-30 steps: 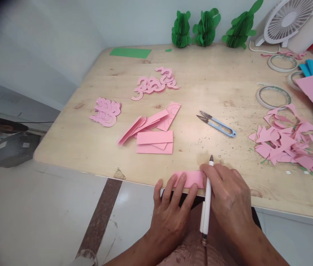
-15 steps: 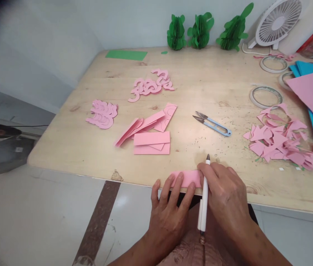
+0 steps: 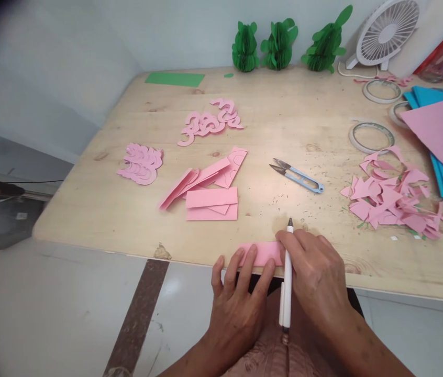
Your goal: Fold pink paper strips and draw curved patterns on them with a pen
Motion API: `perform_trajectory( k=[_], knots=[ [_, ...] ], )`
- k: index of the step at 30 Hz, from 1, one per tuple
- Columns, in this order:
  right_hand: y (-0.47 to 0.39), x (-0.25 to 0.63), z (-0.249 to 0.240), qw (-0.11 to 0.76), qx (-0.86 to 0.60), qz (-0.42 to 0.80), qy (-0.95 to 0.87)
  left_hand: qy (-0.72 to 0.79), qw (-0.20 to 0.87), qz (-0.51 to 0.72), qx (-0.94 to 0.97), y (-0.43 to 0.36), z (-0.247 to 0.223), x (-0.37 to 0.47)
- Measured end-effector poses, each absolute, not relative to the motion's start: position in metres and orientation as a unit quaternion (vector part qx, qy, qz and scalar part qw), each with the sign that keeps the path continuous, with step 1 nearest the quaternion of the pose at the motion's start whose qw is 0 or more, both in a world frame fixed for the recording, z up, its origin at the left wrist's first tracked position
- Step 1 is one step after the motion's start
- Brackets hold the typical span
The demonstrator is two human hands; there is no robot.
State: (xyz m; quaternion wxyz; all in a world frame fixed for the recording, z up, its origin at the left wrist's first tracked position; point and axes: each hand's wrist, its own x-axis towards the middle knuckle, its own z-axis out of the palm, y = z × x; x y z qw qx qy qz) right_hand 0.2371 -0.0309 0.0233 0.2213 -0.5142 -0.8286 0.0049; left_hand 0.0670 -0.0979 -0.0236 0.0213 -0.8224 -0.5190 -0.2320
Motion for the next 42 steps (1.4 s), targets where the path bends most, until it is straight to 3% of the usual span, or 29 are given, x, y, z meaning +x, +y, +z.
perform_trajectory(
  k=[8, 31, 42],
  knots=[
    [-0.032, 0.251, 0.025, 0.288, -0.477, 0.087, -0.826, -0.522, 0.019, -0.229, -0.821, -0.097, -0.022, 0.067],
    [-0.030, 0.246, 0.027, 0.266, -0.476, 0.019, -0.838, -0.524, 0.019, -0.231, -0.820, -0.098, -0.026, 0.068],
    [-0.037, 0.256, 0.027, 0.294, -0.483, 0.091, -0.819, -0.532, 0.013, -0.239, -0.812, -0.097, -0.025, 0.070]
  ],
)
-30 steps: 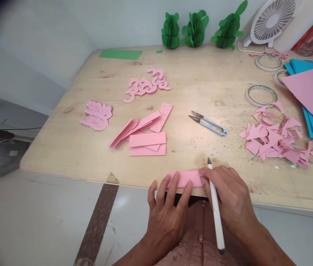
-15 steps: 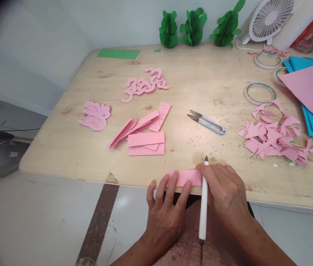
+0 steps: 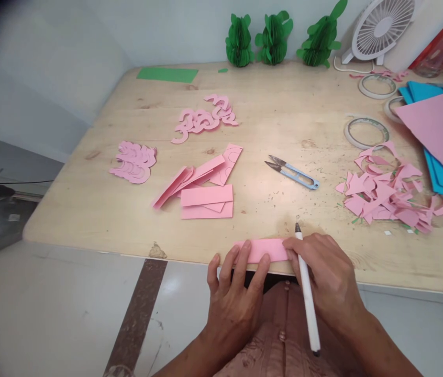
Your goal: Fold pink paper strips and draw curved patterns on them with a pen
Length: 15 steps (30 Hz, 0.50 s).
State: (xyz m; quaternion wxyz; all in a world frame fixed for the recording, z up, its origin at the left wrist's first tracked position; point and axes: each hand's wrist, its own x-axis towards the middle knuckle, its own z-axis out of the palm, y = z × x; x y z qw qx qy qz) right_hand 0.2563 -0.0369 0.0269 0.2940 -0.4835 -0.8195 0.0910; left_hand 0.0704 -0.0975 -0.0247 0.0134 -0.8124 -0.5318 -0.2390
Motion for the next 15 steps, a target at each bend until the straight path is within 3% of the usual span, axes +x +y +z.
perform_trajectory(
  k=[15],
  knots=[
    [-0.0356, 0.2468, 0.0244, 0.272, -0.477, 0.018, -0.836, -0.529, 0.003, -0.225, -0.819, -0.0978, -0.0210, 0.0681]
  ],
)
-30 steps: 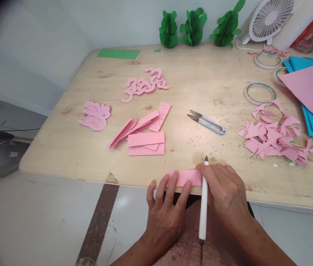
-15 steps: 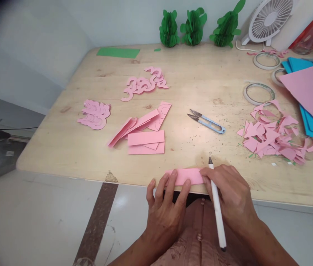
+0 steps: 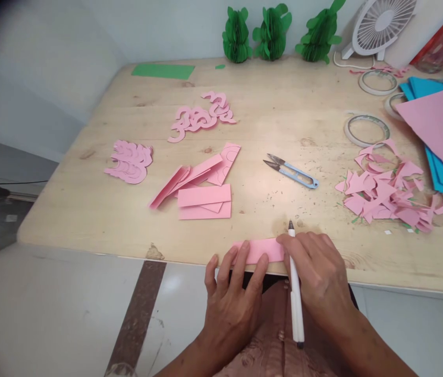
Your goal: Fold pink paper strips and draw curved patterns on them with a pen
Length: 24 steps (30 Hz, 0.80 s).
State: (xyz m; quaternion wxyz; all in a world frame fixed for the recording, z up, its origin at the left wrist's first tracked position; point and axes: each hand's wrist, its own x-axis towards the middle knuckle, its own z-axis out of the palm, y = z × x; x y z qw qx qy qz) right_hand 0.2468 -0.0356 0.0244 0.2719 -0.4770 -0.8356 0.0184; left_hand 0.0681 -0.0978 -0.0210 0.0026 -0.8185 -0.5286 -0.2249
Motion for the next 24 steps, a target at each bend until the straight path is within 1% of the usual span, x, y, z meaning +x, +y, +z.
perform_trajectory(
  k=[12, 24],
  knots=[
    [-0.0338, 0.2452, 0.0272, 0.247, -0.483, 0.010, -0.840, -0.531, 0.004, -0.229, -0.816, -0.0976, -0.0184, 0.0682],
    [-0.0339, 0.2470, 0.0264, 0.249, -0.472, 0.009, -0.846, -0.516, 0.013, -0.232, -0.824, -0.0952, -0.0172, 0.0693]
  ],
)
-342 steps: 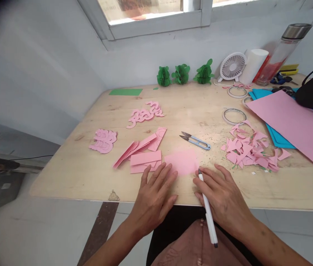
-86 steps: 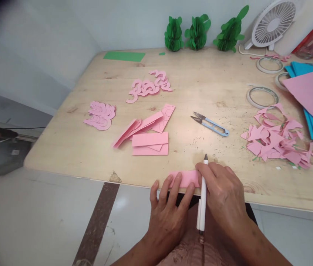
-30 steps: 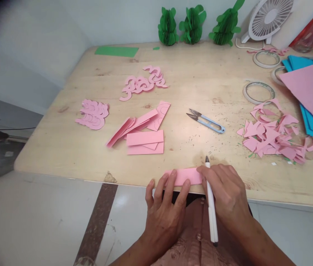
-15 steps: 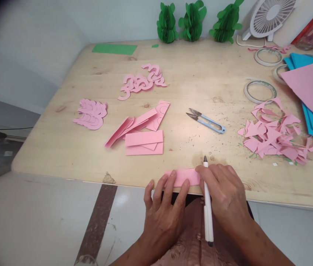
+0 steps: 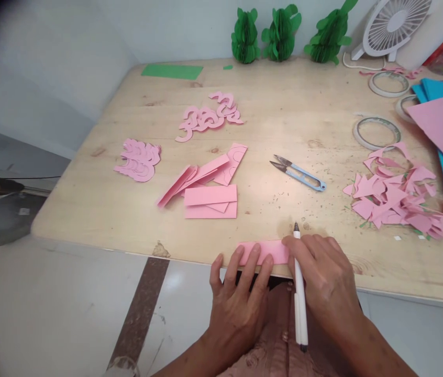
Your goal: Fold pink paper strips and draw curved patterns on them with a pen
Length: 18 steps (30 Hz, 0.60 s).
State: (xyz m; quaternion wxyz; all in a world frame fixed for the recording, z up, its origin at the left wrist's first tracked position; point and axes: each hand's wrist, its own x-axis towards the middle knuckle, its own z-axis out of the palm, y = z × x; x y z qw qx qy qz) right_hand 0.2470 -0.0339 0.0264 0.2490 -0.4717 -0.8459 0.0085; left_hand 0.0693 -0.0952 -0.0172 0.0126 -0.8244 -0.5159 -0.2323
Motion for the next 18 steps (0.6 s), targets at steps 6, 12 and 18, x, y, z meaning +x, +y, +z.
perform_trajectory(
  k=[6, 12, 18],
  knots=[
    [-0.0333, 0.2474, 0.0271, 0.252, -0.467, 0.009, -0.847, -0.519, 0.011, -0.227, -0.824, -0.0960, -0.0192, 0.0685],
    [-0.0333, 0.2479, 0.0259, 0.251, -0.472, 0.010, -0.845, -0.517, 0.015, -0.223, -0.826, -0.0963, -0.0201, 0.0680],
    [-0.0338, 0.2487, 0.0254, 0.258, -0.469, 0.012, -0.844, -0.516, 0.019, -0.215, -0.829, -0.0963, -0.0203, 0.0677]
  ],
)
